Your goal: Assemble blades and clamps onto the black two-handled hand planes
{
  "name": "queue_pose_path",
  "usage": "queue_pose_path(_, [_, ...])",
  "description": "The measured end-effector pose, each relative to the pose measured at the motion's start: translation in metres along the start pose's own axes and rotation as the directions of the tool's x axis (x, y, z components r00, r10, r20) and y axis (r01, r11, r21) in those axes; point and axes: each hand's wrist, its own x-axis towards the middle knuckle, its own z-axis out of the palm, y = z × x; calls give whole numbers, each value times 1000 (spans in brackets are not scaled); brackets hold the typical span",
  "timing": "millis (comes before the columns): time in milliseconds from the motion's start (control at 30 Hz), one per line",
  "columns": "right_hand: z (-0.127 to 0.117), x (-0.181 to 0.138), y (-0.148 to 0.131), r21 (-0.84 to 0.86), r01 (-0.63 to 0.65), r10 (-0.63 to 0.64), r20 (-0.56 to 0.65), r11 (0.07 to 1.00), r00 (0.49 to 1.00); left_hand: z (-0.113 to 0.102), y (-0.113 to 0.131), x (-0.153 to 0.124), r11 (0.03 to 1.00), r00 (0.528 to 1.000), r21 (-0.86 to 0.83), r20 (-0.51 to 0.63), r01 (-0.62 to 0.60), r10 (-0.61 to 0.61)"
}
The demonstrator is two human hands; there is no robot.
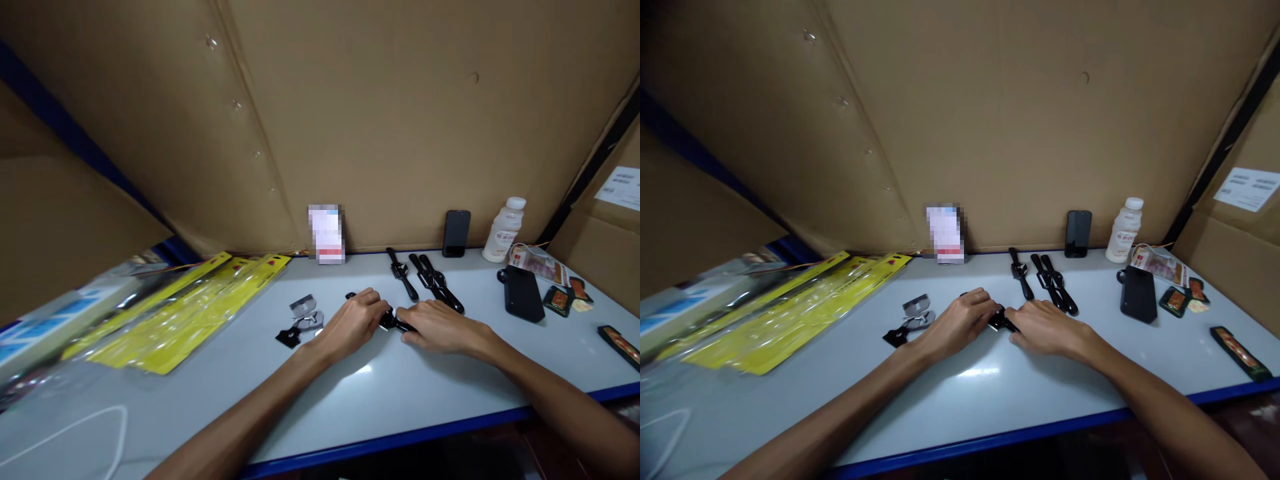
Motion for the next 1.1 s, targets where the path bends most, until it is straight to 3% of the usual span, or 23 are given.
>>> queue_pose_path(200, [2, 1, 2, 6, 15, -15, -19, 1000, 1000, 3, 2, 0, 999, 999, -49, -34, -17, 16])
queue_pose_path(367, [1, 0, 2, 6, 9, -9, -17, 1000, 1000, 7, 0, -1, 993, 992, -108, -102, 56, -67])
queue_pose_path(533, [1, 0, 1, 8, 9, -8, -13, 1000, 1000, 6, 0, 0, 997, 994, -70, -96, 43, -49])
queue_pose_path(767, [3, 1, 3, -2, 11, -11, -13, 1000, 1000, 7, 6, 0, 988, 994, -147, -96, 39, -54])
queue_pose_path(933, [3, 1, 3, -5, 4, -5, -20, 1000, 1000, 12, 1, 0, 980, 981, -178, -154, 87, -115])
queue_pose_path(1100, [3, 0, 3, 11, 1, -1, -15, 1000, 1000, 11, 0, -1, 988, 984, -127, -138, 92, -110])
